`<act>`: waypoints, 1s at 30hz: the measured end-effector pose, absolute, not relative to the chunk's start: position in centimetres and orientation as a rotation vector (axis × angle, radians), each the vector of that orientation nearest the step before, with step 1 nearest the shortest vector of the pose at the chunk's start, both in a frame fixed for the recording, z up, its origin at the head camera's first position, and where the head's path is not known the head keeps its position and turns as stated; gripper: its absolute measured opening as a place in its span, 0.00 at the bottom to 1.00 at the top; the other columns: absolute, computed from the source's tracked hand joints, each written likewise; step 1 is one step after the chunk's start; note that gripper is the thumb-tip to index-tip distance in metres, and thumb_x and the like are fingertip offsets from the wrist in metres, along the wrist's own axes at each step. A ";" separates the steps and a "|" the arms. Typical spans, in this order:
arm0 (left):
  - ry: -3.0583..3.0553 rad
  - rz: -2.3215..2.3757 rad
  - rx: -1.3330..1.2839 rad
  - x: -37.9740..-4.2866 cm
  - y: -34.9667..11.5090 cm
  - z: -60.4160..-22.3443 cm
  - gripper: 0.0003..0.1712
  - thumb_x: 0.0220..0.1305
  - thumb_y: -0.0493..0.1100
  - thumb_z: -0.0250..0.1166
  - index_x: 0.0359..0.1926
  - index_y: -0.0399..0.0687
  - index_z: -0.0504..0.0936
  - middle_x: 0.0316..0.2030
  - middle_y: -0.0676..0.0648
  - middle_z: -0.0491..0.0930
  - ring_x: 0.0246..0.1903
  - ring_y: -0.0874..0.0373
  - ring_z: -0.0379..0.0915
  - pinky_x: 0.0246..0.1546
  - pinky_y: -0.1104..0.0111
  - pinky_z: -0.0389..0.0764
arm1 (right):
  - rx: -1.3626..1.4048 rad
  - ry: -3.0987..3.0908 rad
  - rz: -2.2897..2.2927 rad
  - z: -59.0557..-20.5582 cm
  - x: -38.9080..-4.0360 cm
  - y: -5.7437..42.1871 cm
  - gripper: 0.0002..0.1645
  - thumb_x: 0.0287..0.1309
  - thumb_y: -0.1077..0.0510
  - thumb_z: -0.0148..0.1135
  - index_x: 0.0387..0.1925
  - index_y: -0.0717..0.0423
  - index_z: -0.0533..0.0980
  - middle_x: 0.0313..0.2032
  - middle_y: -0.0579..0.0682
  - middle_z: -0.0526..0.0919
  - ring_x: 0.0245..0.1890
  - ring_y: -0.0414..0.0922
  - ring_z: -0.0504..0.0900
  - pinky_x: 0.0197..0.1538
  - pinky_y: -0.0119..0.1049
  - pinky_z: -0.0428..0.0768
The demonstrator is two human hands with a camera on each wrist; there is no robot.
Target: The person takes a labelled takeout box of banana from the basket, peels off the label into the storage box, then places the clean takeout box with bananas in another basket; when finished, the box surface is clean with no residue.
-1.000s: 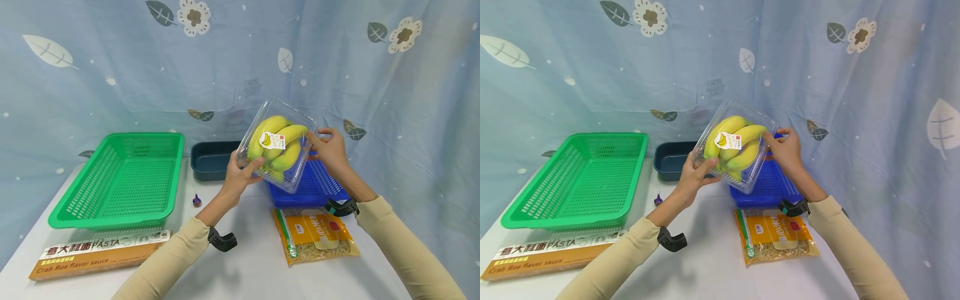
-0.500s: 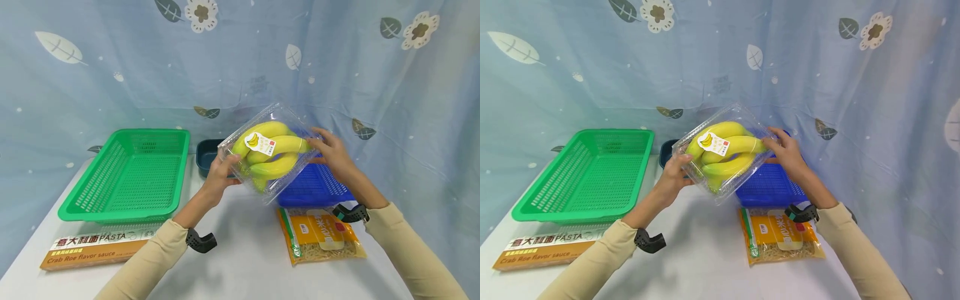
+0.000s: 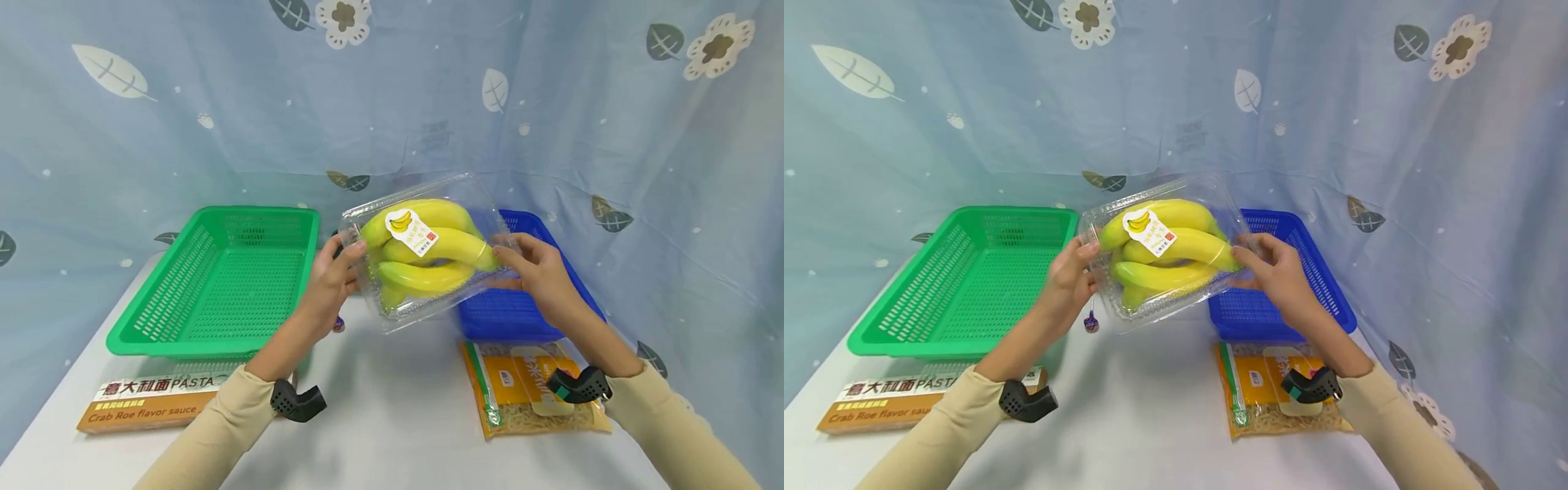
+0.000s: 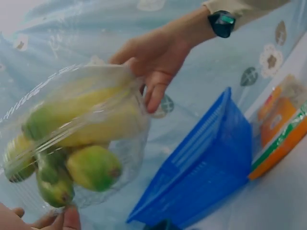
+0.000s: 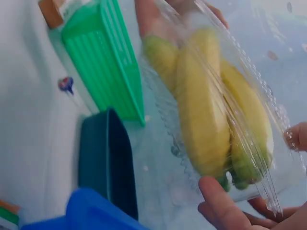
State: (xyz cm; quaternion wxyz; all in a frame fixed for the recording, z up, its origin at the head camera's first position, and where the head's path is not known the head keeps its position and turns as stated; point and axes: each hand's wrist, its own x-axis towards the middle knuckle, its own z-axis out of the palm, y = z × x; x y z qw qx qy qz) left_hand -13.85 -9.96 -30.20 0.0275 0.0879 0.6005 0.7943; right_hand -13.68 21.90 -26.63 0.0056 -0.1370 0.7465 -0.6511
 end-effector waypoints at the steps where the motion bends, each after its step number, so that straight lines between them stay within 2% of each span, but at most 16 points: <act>1: 1.873 2.452 0.261 -13.6 -10.2 -30.1 0.41 0.62 0.51 0.61 0.73 0.49 0.57 0.61 0.40 0.68 0.53 0.50 0.72 0.50 0.62 0.75 | -0.419 2.369 -2.010 -26.7 -13.3 21.7 0.29 0.72 0.54 0.58 0.63 0.71 0.67 0.48 0.54 0.77 0.47 0.45 0.82 0.43 0.44 0.85; 5: 1.948 2.426 0.267 -12.6 -11.3 -30.0 0.40 0.64 0.46 0.63 0.74 0.54 0.59 0.60 0.39 0.71 0.57 0.49 0.71 0.57 0.57 0.74 | -0.415 2.546 -1.833 -27.1 -12.0 21.2 0.28 0.71 0.52 0.60 0.66 0.63 0.69 0.49 0.53 0.79 0.45 0.43 0.83 0.44 0.38 0.86; 10: 2.026 2.381 0.266 -11.8 -12.8 -30.1 0.37 0.68 0.47 0.63 0.76 0.59 0.62 0.66 0.44 0.69 0.61 0.50 0.70 0.62 0.54 0.72 | -0.455 2.693 -1.638 -27.6 -10.7 20.5 0.27 0.68 0.50 0.64 0.64 0.54 0.73 0.51 0.54 0.81 0.47 0.45 0.84 0.46 0.34 0.84; 14: 2.095 2.311 0.259 -11.0 -14.0 -30.6 0.37 0.69 0.48 0.61 0.76 0.59 0.61 0.66 0.42 0.70 0.62 0.49 0.70 0.62 0.52 0.72 | -0.501 2.721 -1.580 -28.5 -9.9 19.9 0.24 0.67 0.52 0.65 0.61 0.56 0.76 0.48 0.53 0.82 0.47 0.47 0.83 0.47 0.33 0.84; 17: 2.140 2.244 0.264 -10.3 -14.7 -31.2 0.36 0.70 0.49 0.61 0.76 0.60 0.61 0.69 0.45 0.66 0.64 0.49 0.68 0.62 0.49 0.72 | -0.524 2.741 -1.566 -29.4 -9.3 19.4 0.23 0.68 0.54 0.63 0.60 0.58 0.76 0.49 0.52 0.82 0.48 0.47 0.82 0.50 0.32 0.82; 20: 2.170 2.193 0.264 -9.7 -15.2 -31.7 0.35 0.72 0.51 0.60 0.76 0.60 0.61 0.72 0.47 0.61 0.66 0.50 0.65 0.64 0.47 0.70 | -0.528 2.778 -1.538 -30.2 -8.6 18.8 0.20 0.69 0.54 0.63 0.58 0.58 0.77 0.49 0.50 0.83 0.50 0.47 0.81 0.52 0.36 0.82; 24: 2.203 2.142 0.247 -8.8 -15.9 -32.4 0.35 0.73 0.50 0.59 0.77 0.59 0.61 0.72 0.43 0.61 0.67 0.46 0.64 0.65 0.48 0.68 | -0.479 2.792 -1.518 -31.2 -7.7 17.9 0.19 0.67 0.51 0.65 0.55 0.56 0.78 0.48 0.50 0.83 0.51 0.49 0.82 0.51 0.41 0.83; 26: 2.236 2.118 0.255 -8.4 -16.1 -32.8 0.35 0.73 0.49 0.60 0.77 0.58 0.60 0.73 0.42 0.59 0.69 0.44 0.60 0.64 0.49 0.69 | -0.439 2.793 -1.523 -31.7 -7.1 17.5 0.24 0.65 0.50 0.67 0.58 0.56 0.75 0.50 0.53 0.82 0.52 0.52 0.82 0.51 0.41 0.84; 30: 2.266 2.119 0.298 -7.5 -16.2 -33.7 0.36 0.72 0.47 0.62 0.76 0.56 0.61 0.73 0.40 0.57 0.69 0.40 0.60 0.59 0.55 0.76 | -0.376 2.829 -1.537 -32.5 -6.0 17.2 0.35 0.63 0.50 0.69 0.68 0.53 0.67 0.55 0.58 0.79 0.55 0.58 0.80 0.48 0.44 0.85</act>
